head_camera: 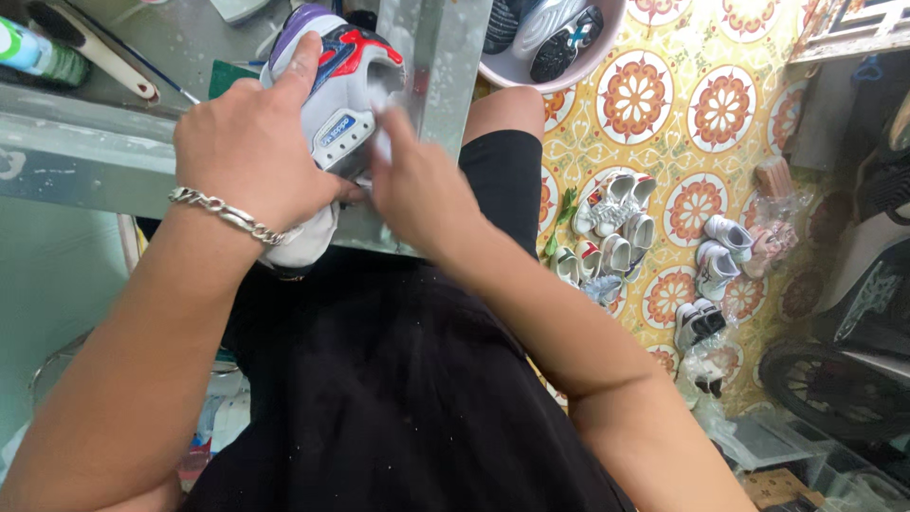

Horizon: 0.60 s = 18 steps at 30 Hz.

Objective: The person cleans a shoe using a brush and water at a sink. The person applies a cleaning solution from a bottle, scrubs the exterior and interior of the shoe with a brush, and rinses it under a running faucet.

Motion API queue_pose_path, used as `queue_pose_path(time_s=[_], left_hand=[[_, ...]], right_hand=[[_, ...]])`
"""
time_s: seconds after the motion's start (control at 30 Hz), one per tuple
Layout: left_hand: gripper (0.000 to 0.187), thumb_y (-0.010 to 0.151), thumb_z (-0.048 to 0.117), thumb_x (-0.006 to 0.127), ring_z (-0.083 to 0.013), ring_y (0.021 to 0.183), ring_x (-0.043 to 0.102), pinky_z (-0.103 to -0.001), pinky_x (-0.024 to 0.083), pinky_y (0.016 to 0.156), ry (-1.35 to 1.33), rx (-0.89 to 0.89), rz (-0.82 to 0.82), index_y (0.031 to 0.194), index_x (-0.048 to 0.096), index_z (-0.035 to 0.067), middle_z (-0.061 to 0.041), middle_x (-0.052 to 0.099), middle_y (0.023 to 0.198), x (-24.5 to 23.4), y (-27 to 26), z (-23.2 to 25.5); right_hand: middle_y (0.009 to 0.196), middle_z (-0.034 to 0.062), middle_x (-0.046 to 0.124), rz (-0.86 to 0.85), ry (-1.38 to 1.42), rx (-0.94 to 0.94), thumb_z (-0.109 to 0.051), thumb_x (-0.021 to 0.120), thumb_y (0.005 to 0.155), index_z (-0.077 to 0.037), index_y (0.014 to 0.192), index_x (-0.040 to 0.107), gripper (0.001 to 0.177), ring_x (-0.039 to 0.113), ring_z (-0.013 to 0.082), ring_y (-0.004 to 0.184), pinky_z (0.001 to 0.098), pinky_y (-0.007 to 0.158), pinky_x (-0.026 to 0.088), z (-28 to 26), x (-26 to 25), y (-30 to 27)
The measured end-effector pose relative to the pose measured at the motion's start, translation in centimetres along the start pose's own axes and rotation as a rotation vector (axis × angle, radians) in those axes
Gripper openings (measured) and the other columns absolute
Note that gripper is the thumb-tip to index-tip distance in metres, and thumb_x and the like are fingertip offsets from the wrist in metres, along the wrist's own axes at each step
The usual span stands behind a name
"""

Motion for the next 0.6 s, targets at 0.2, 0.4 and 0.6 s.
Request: queue_pose_path(time_s=[0.2, 0.4, 0.6], left_hand=[[0.140, 0.050, 0.061, 0.098, -0.0371, 0.087, 0.070, -0.045, 0.057, 0.077, 0.019, 0.019, 0.006, 0.165, 0.030, 0.019, -0.019, 0.068, 0.094, 0.3, 0.2, 0.3], [0.134, 0.049, 0.056, 0.099, -0.0392, 0.083, 0.070, -0.048, 0.056, 0.072, -0.018, 0.064, 0.089, 0.161, 0.035, 0.019, -0.020, 0.068, 0.091, 0.3, 0.4, -0.3], [0.135, 0.048, 0.055, 0.099, -0.0390, 0.086, 0.070, -0.048, 0.055, 0.075, -0.050, 0.082, 0.100, 0.161, 0.035, 0.018, -0.019, 0.069, 0.093, 0.4, 0.3, -0.1]], right_hand=[[0.078, 0.0257, 0.070, 0.013, -0.116, -0.029, -0.021, 0.057, 0.101, -0.016, 0.141, 0.046, 0.042, 0.067, 0.0488, 0.073, 0.0620, 0.064, 0.050, 0.9, -2.1, 0.7], [0.082, 0.0259, 0.070, -0.056, 0.019, -0.121, -0.021, 0.059, 0.102, -0.013, 0.137, 0.047, 0.038, 0.068, 0.0486, 0.077, 0.0609, 0.070, 0.051, -1.5, -0.3, -2.4], [0.082, 0.0232, 0.072, 0.054, -0.105, -0.081, -0.026, 0.063, 0.102, -0.019, 0.138, 0.053, 0.037, 0.069, 0.0477, 0.077, 0.0592, 0.070, 0.052, 0.7, -2.1, 2.4]])
Point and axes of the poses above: each hand's wrist, its own y-axis towards the middle knuckle, its own x-axis out of the palm, z = x × y, the point moved 6 cm from there along y, towards the middle knuckle
